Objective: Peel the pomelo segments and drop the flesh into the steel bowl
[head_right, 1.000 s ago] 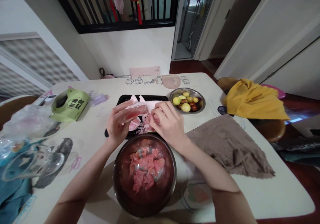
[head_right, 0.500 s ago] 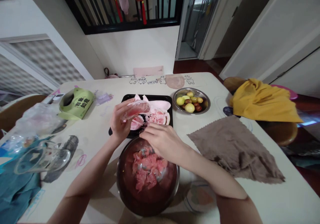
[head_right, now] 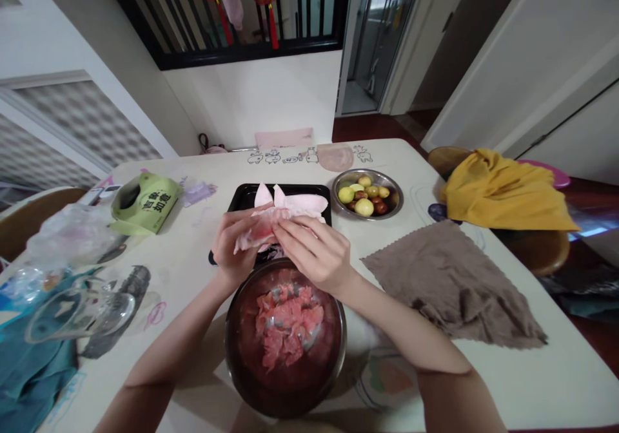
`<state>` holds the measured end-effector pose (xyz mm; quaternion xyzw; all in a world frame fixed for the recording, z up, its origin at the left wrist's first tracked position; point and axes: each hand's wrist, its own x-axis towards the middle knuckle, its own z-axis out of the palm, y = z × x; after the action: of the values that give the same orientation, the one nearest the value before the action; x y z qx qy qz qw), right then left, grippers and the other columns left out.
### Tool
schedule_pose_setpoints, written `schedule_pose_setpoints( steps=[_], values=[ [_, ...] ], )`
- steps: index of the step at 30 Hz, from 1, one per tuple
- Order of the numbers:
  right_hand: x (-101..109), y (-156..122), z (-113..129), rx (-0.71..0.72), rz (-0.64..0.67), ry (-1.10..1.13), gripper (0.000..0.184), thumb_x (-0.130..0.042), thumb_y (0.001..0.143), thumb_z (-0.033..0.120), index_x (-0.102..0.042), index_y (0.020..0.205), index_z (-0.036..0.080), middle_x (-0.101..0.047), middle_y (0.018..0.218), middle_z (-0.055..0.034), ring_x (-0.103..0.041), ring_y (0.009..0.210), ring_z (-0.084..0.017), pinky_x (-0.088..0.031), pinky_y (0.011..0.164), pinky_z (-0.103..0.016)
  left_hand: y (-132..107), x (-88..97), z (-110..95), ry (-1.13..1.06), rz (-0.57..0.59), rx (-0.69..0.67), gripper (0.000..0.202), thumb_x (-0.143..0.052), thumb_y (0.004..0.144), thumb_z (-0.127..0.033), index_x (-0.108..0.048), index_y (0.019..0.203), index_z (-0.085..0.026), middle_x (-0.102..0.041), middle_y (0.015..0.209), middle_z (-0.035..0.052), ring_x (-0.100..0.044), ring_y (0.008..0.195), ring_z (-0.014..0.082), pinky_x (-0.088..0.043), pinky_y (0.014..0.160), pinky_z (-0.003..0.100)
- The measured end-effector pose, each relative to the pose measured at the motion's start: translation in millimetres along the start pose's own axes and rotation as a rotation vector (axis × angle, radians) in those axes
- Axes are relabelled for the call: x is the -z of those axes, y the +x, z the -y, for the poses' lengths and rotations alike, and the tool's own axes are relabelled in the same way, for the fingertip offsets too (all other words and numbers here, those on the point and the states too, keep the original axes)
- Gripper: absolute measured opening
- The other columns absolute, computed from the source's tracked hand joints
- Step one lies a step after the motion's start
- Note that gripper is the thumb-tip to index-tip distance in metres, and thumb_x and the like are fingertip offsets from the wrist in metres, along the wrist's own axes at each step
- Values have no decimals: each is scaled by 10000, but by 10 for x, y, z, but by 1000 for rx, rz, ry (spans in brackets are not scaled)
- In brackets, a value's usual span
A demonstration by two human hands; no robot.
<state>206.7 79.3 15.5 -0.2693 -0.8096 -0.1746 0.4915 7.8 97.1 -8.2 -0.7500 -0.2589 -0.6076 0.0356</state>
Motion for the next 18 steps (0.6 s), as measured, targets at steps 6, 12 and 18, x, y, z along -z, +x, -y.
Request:
schedule_pose_setpoints(
  steps=[6, 12, 18],
  values=[
    [7, -14, -13, -32, 38, 43, 420, -661, 938, 133, -661, 1338, 261, -780, 1179, -33, -753, 1077, -211, -671, 901, -370, 23, -35, -36, -44, -51, 82, 388, -721, 919, -219, -628, 1293, -267, -686, 1114, 49, -691, 1034, 195, -606, 856, 358],
    [-78, -64, -66, -52, 72, -38, 270, -604, 968, 129, -708, 1216, 148, -783, 1156, -98, -769, 1026, -200, -655, 915, -323, 38, -105, -114, -11, -6, 197, 202, -677, 936, -172, -689, 1133, -215, -692, 987, 49, -676, 916, 172, -596, 801, 307],
    [-161, -126, -125, -47, 83, -45, 220, -565, 994, 163, -720, 1140, 109, -793, 1095, -126, -771, 1006, -210, -656, 863, -312, -15, -140, -152, 60, 33, 221, 160, -669, 913, -122, -681, 1050, -203, -697, 951, 44, -658, 876, 166, -581, 769, 273]
  ],
)
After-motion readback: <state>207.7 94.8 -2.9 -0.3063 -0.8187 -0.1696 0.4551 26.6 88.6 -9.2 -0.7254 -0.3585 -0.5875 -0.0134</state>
